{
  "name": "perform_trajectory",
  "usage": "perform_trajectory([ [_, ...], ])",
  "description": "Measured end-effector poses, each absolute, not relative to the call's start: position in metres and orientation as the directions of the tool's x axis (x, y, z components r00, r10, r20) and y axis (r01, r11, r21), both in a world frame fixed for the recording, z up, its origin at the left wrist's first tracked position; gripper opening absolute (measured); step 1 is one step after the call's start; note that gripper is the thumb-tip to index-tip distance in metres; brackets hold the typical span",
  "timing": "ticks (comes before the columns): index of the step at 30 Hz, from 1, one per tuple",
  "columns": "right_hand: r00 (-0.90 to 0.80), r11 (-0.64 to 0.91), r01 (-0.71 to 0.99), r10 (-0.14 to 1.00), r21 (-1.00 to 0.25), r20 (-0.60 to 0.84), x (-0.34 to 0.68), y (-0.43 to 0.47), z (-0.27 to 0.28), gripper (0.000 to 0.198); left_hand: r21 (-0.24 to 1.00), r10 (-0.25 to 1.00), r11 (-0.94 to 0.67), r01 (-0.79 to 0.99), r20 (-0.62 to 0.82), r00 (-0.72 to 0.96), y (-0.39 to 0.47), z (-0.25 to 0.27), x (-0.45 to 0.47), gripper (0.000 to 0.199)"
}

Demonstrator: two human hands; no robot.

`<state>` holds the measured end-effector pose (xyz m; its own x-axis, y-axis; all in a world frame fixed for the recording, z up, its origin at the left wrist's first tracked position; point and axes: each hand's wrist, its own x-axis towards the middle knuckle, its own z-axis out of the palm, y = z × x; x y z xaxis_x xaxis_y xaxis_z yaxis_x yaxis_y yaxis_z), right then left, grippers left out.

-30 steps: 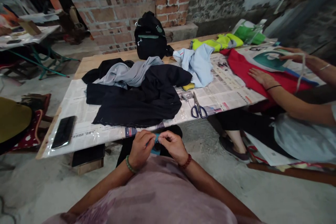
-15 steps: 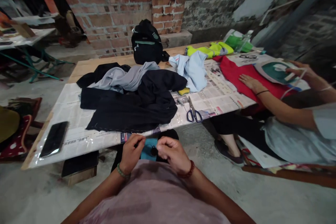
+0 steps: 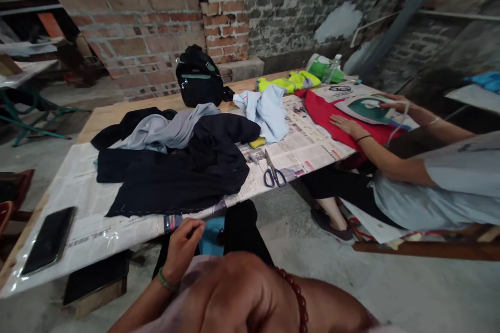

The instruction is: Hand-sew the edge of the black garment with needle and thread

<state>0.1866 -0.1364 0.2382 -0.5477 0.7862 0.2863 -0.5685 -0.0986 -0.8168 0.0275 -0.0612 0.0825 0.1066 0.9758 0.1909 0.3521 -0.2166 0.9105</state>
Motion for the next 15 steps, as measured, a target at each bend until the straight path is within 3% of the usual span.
perform_trajectory([
  [3,-0.3,-0.082,-0.618,0.944,-0.782,0.139,0.195,-0.128,0.208,0.021,0.904,0.972,-0.232,0.36,0.207,0.107,-0.042,0.09,0.035,0.015],
  [5,-0.139,-0.075,-0.663,0.99,-0.745,0.024,0.203,-0.121,0.18,0.011,0.881,0.956,-0.289,0.374,0.248,0.153,-0.021,0.095,0.049,0.019],
  [9,0.073,-0.078,-0.699,0.981,-0.711,-0.18,0.219,-0.111,0.132,0.008,0.787,0.9,-0.426,0.446,0.318,0.299,0.033,0.095,0.091,0.016],
  [15,0.194,-0.071,-0.667,0.944,-0.741,-0.265,0.245,-0.113,0.111,0.009,0.611,0.905,-0.408,0.678,0.172,0.39,0.088,0.072,0.138,0.02],
])
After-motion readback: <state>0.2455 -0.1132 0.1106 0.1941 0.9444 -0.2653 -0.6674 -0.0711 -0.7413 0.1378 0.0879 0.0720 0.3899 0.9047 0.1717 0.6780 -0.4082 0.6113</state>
